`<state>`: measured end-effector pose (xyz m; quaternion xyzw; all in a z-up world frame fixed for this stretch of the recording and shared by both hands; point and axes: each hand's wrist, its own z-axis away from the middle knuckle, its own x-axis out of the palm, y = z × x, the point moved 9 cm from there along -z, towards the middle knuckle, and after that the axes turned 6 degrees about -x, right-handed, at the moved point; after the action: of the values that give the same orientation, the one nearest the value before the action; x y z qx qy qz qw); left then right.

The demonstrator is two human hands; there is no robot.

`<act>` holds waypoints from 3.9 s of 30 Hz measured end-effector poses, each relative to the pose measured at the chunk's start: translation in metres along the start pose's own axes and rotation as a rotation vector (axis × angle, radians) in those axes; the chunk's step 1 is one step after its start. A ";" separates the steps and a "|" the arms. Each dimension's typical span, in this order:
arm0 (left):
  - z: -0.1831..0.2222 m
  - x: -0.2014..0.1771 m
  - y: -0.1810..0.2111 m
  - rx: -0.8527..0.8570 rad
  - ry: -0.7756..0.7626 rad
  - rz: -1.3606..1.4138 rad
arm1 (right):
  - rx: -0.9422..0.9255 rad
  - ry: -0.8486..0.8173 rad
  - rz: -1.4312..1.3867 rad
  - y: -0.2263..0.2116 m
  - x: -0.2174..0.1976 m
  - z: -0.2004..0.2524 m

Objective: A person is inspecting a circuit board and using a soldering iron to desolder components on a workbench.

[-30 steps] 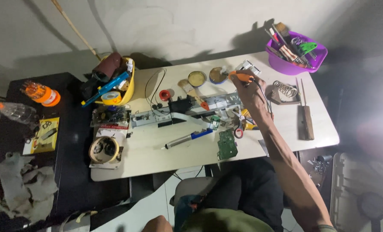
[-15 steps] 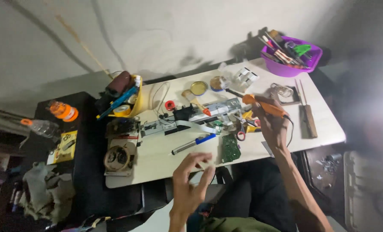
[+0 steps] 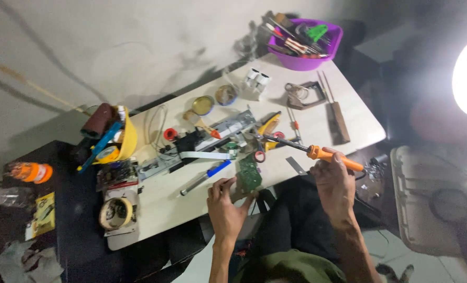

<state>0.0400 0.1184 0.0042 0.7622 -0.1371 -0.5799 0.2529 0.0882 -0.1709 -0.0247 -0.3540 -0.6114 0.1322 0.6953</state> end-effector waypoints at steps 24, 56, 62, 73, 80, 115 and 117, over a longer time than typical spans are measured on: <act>-0.004 0.011 0.006 -0.111 0.066 0.119 | -1.021 -1.002 1.304 0.016 0.015 0.020; 0.016 0.110 -0.004 -0.454 -0.294 1.191 | -0.827 -0.263 0.773 -0.067 0.033 0.054; 0.029 0.142 0.007 -0.658 -0.526 1.660 | -0.837 -0.247 0.774 -0.072 0.021 0.053; 0.000 0.077 0.045 -0.367 -0.338 1.121 | -0.810 -0.258 0.678 -0.079 0.039 0.050; -0.007 0.042 0.075 -0.014 -0.179 0.772 | -0.369 -0.101 0.485 -0.046 0.014 0.033; -0.046 0.102 0.151 0.054 -0.379 1.429 | -0.262 0.167 0.307 -0.059 0.001 -0.014; -0.051 0.115 0.144 0.017 -0.424 1.484 | -0.275 0.157 0.374 -0.067 0.009 -0.015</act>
<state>0.1339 -0.0484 -0.0011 0.3453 -0.6622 -0.3912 0.5378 0.0872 -0.2180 0.0256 -0.5616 -0.4917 0.1461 0.6492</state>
